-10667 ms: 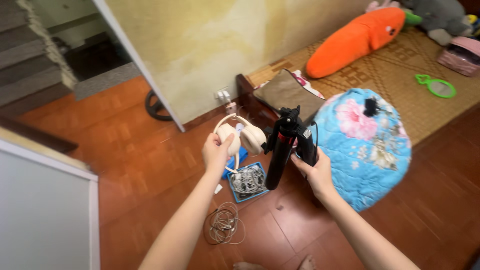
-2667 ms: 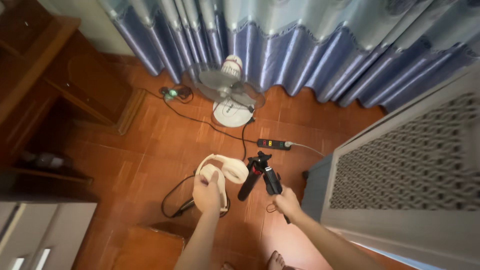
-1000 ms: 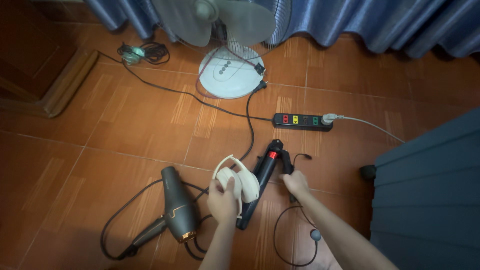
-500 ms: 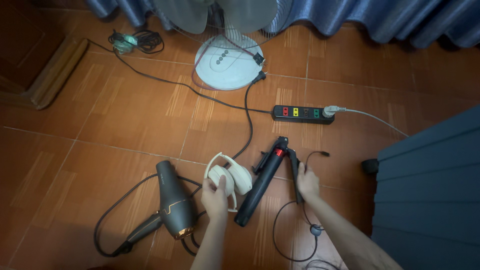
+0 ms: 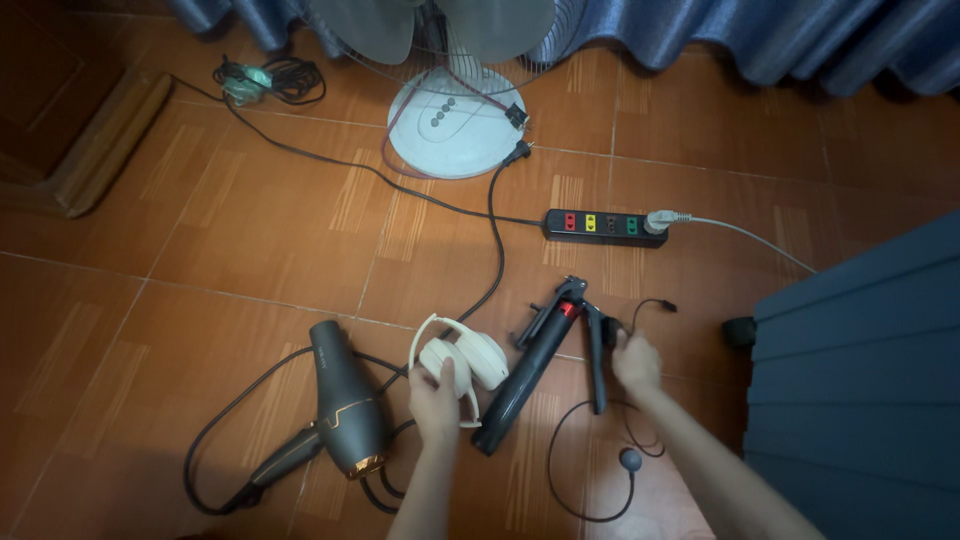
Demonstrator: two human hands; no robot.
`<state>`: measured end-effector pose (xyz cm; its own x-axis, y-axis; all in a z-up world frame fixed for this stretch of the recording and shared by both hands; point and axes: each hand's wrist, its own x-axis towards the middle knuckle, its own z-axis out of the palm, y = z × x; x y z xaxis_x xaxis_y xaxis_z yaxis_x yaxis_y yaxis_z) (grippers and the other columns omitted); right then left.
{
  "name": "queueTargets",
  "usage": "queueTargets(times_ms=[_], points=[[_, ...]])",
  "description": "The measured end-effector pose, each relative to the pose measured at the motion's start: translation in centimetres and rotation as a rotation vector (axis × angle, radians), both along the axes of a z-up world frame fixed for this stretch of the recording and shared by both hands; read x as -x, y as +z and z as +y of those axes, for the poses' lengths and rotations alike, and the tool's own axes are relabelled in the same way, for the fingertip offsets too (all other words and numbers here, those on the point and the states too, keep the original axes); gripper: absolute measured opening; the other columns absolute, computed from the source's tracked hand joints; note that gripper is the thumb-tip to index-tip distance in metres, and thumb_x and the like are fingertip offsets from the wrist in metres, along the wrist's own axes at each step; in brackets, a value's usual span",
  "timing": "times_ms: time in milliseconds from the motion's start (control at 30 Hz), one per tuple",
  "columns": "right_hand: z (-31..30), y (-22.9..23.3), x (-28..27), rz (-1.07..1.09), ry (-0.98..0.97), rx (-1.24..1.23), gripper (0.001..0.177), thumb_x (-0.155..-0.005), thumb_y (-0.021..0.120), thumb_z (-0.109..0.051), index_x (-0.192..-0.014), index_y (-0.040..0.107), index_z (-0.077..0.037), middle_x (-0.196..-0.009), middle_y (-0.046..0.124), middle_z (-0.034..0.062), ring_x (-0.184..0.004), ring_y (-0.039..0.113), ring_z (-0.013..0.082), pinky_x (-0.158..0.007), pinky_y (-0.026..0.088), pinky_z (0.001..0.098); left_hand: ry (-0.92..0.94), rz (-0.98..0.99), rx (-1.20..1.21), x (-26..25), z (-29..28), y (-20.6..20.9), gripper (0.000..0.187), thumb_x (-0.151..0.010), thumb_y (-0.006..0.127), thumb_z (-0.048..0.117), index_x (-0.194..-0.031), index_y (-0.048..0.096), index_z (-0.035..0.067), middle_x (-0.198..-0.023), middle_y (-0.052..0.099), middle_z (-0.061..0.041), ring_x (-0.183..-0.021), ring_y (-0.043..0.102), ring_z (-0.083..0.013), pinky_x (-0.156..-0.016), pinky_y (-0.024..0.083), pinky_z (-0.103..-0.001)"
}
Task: The person plugs a charging cable into a white charging case, opens the case to reveal earbuds, then closes it and places it on the floor. They then pick up a tripod and headphones, move them to another area, and later sit on the floor to sort through a box of tangled cables.
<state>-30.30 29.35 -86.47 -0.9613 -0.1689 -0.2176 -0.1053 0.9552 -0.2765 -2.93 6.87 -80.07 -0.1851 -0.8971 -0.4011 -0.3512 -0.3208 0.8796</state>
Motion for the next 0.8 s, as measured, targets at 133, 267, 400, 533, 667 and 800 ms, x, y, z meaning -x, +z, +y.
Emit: queueTargets(times_ms=[133,267,400,533,667,800], points=[[-0.4,3.6,0.0,-0.018,-0.148,-0.012,0.042,-0.105,0.049,-0.039,-0.112,0.067,-0.002,-0.103,0.070,0.0312,-0.103,0.066,0.0502,-0.089,0.052,0.0575,-0.007,-0.062,-0.045,0.0,0.3,-0.4,0.042,-0.091,0.072,0.033,-0.111,0.059,-0.001,-0.099,0.072,-0.014,-0.092,0.071,-0.0229,-0.084,0.056,-0.038],[-0.9,6.1,0.2,0.047,-0.141,0.064,0.038,-0.103,0.052,-0.038,-0.110,0.070,-0.005,-0.103,0.071,0.0289,-0.102,0.067,0.0488,-0.089,0.053,0.0569,-0.042,-0.142,-0.066,-0.2,0.4,-0.9,0.043,-0.093,0.072,0.033,-0.111,0.059,-0.003,-0.102,0.072,-0.018,-0.093,0.072,-0.0268,-0.085,0.057,-0.040],[-1.2,7.7,0.9,0.087,-0.076,0.061,0.048,-0.108,0.054,-0.044,-0.102,0.073,0.000,-0.096,0.073,0.0283,-0.097,0.070,0.0473,-0.088,0.054,0.0541,-0.042,-0.121,0.003,-0.2,0.4,-1.1,0.041,-0.094,0.069,0.032,-0.116,0.058,-0.001,-0.108,0.074,-0.018,-0.098,0.073,-0.0279,-0.088,0.056,-0.040],[-3.4,11.0,0.6,0.173,0.073,0.306,0.036,-0.104,0.055,-0.034,-0.109,0.071,-0.003,-0.092,0.071,0.0282,-0.092,0.068,0.0488,-0.082,0.053,0.0557,-0.041,-0.146,-0.024,0.2,0.2,-0.3,0.036,-0.096,0.065,0.026,-0.118,0.056,-0.001,-0.110,0.074,-0.019,-0.093,0.075,-0.0284,-0.079,0.059,-0.039],[-6.7,15.9,-0.3,0.207,0.112,0.419,0.034,-0.104,0.054,-0.032,-0.108,0.069,-0.001,-0.090,0.070,0.0276,-0.090,0.067,0.0478,-0.079,0.052,0.0547,0.005,-0.069,-0.137,0.6,0.3,0.5,0.034,-0.097,0.063,0.022,-0.121,0.053,-0.001,-0.109,0.074,-0.018,-0.084,0.076,-0.0275,-0.069,0.062,-0.035],[-7.9,19.4,-1.4,0.192,0.158,0.581,0.033,-0.105,0.056,-0.032,-0.113,0.068,-0.003,-0.083,0.069,0.0199,-0.072,0.067,0.0356,-0.065,0.051,0.0431,0.015,-0.047,-0.209,1.0,0.6,1.3,0.037,-0.098,0.062,0.020,-0.126,0.052,-0.002,-0.112,0.074,-0.022,-0.080,0.077,-0.0315,-0.067,0.060,-0.035]])
